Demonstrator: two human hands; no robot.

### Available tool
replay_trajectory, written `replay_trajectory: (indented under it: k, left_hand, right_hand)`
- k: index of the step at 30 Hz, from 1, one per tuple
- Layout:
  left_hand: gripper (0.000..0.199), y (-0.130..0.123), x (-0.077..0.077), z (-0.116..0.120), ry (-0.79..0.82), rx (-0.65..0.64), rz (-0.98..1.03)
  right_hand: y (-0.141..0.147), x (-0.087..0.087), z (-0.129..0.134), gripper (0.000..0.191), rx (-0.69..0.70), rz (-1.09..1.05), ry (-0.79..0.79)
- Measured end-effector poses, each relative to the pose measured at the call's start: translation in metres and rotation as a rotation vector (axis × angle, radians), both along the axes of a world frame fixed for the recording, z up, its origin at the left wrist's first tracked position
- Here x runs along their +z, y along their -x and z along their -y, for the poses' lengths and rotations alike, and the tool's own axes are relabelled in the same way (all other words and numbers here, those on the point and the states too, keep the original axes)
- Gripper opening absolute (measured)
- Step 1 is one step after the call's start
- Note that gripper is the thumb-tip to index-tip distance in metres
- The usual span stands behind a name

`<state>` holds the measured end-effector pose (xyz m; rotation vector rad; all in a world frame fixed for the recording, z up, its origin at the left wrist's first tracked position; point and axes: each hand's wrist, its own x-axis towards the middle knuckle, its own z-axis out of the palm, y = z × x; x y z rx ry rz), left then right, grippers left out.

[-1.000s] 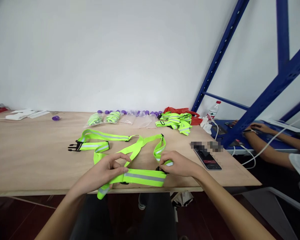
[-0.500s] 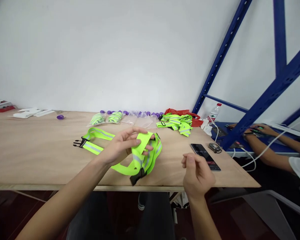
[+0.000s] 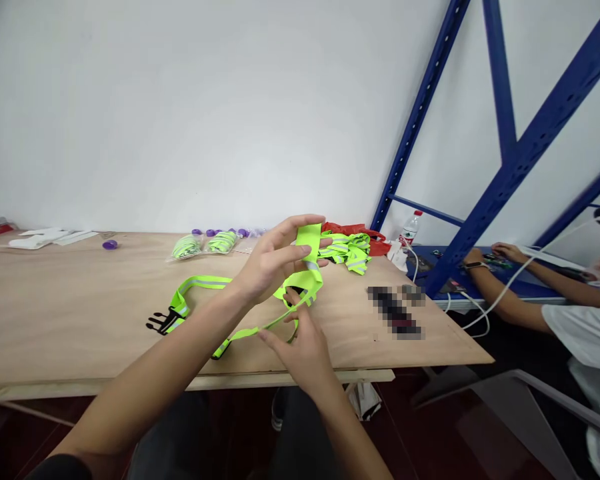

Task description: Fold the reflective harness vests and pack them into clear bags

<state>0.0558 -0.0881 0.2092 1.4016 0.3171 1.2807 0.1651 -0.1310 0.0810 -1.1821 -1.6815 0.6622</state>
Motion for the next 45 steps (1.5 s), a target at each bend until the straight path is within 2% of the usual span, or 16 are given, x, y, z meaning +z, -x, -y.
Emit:
replay_trajectory:
  k: [3, 5, 9, 15, 17, 19, 22, 25, 26, 27, 29, 31, 34, 38, 42, 45]
  left_hand:
    - [0.039, -0.002, 0.008, -0.005, -0.081, 0.061, -0.044]
    - [0.039, 0.002, 0.014, -0.009, -0.123, 0.102, -0.041]
    - [0.034, 0.011, 0.022, -0.014, -0.137, 0.079, -0.092]
    - [0.026, 0.008, 0.014, -0.012, -0.1, -0.047, -0.456]
    - [0.027, 0.01, 0.009, -0.008, -0.141, -0.023, -0.56]
    - [0.031, 0.017, 0.001, 0.0, -0.204, 0.075, -0.61]
    - [0.043, 0.034, -0.033, 0.022, -0.225, 0.304, -0.6]
    - [0.071, 0.052, -0.095, 0.046, -0.113, 0.544, -0.747]
    - [0.082, 0.057, -0.116, 0.052, -0.082, 0.583, -0.846]
    - [0.082, 0.062, -0.136, 0.056, -0.069, 0.606, -0.934]
    - [0.046, 0.074, -0.162, 0.059, -0.107, 0.644, -0.996]
    - [0.018, 0.087, -0.169, 0.057, -0.134, 0.704, -0.967]
    - [0.016, 0.107, -0.153, 0.048, -0.116, 0.799, -0.891]
    - [0.021, 0.129, -0.114, 0.041, -0.102, 0.925, -0.763]
    - [0.015, 0.153, -0.064, 0.045, -0.164, 0.999, -0.69]
    - [0.015, 0.176, -0.021, 0.054, -0.35, 1.099, -0.744]
  right_hand:
    - [0.005, 0.004, -0.006, 0.032, 0.046, -0.064, -0.04]
    - [0.002, 0.006, -0.007, 0.022, 0.116, -0.074, -0.046]
    - [-0.004, 0.006, -0.002, 0.031, 0.228, -0.094, -0.036]
    - [-0.005, 0.016, -0.006, 0.036, 0.237, -0.217, 0.088]
    - [-0.005, 0.022, -0.013, 0.03, 0.273, -0.277, 0.155]
    - [-0.007, 0.029, -0.021, 0.03, 0.239, -0.32, 0.141]
    - [-0.011, 0.041, -0.031, 0.04, 0.155, -0.433, 0.035]
    - [-0.016, 0.054, -0.04, 0.048, 0.143, -0.527, -0.012]
    - [-0.018, 0.057, -0.043, 0.049, 0.135, -0.521, -0.014]
    - [-0.021, 0.061, -0.046, 0.05, 0.128, -0.494, -0.01]
    - [-0.028, 0.069, -0.053, 0.052, 0.123, -0.417, 0.0]
    - [-0.038, 0.078, -0.059, 0.052, 0.128, -0.328, 0.003]
    - [-0.056, 0.093, -0.063, 0.046, 0.162, -0.169, 0.028]
    - [-0.08, 0.114, -0.062, 0.042, 0.233, 0.139, -0.02]
    - [-0.107, 0.133, -0.061, 0.041, 0.195, 0.609, -0.23]
    - [-0.131, 0.143, -0.065, 0.045, 0.091, 1.034, -0.381]
